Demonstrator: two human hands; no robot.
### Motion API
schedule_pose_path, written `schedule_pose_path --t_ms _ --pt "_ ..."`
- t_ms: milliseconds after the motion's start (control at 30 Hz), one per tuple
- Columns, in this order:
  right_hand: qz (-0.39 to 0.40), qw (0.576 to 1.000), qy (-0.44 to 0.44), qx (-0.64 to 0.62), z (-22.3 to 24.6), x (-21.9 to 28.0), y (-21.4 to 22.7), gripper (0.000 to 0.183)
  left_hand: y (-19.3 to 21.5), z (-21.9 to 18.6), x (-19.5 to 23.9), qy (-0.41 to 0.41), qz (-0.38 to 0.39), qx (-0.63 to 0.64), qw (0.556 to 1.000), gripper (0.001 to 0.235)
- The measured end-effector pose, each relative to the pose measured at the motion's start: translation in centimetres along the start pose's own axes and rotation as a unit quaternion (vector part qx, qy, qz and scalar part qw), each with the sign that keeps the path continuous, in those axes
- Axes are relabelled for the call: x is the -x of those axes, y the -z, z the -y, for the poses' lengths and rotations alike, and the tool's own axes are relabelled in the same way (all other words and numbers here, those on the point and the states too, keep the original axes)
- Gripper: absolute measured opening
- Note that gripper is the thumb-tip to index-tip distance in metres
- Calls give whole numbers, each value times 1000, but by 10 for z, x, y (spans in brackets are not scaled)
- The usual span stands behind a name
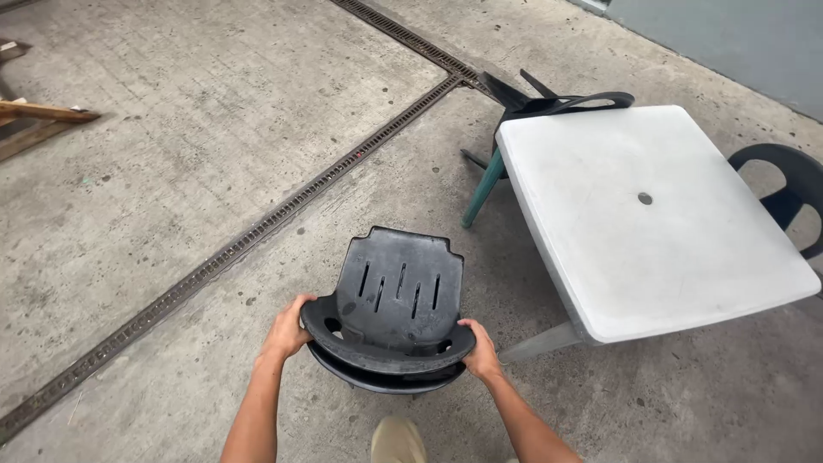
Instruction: Cleaning tables and arranging chairs in an outdoor seating area.
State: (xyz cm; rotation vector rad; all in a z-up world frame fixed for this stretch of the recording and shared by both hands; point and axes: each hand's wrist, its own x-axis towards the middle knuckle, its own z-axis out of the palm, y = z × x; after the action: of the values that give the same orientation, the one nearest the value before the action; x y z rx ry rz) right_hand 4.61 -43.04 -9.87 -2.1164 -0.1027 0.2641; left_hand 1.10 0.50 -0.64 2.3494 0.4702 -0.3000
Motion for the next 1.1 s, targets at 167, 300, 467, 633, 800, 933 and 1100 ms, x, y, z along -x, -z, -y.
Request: schedule_pose_path --t_ms 167,300,467,633,800,933,1100 --pt "25 995 -91 -22 0 -12 -2 50 -42 58 -50 25 26 92 995 56" --pt "8 997 -70 -6 -7 -17 1 44 -59 60 -71 -57 -46 129 989 28" --pt "-29 995 -92 9 24 -13 41 45 -26 -27 -54 -56 -63 145 986 32" --pt "-50 998 1 43 65 -30 92 46 22 -84 -43 -75 -88 187 976 30" --pt "-16 996 71 -61 155 -42 170 49 124 -181 20 -79 -101 160 979 26" --pt "-44 988 72 -131 193 -43 174 61 156 -200 39 -140 -113 183 967 49" --pt "-102 971 172 -129 87 -86 74 47 44 -119 -3 -179 -297 200 916 65"
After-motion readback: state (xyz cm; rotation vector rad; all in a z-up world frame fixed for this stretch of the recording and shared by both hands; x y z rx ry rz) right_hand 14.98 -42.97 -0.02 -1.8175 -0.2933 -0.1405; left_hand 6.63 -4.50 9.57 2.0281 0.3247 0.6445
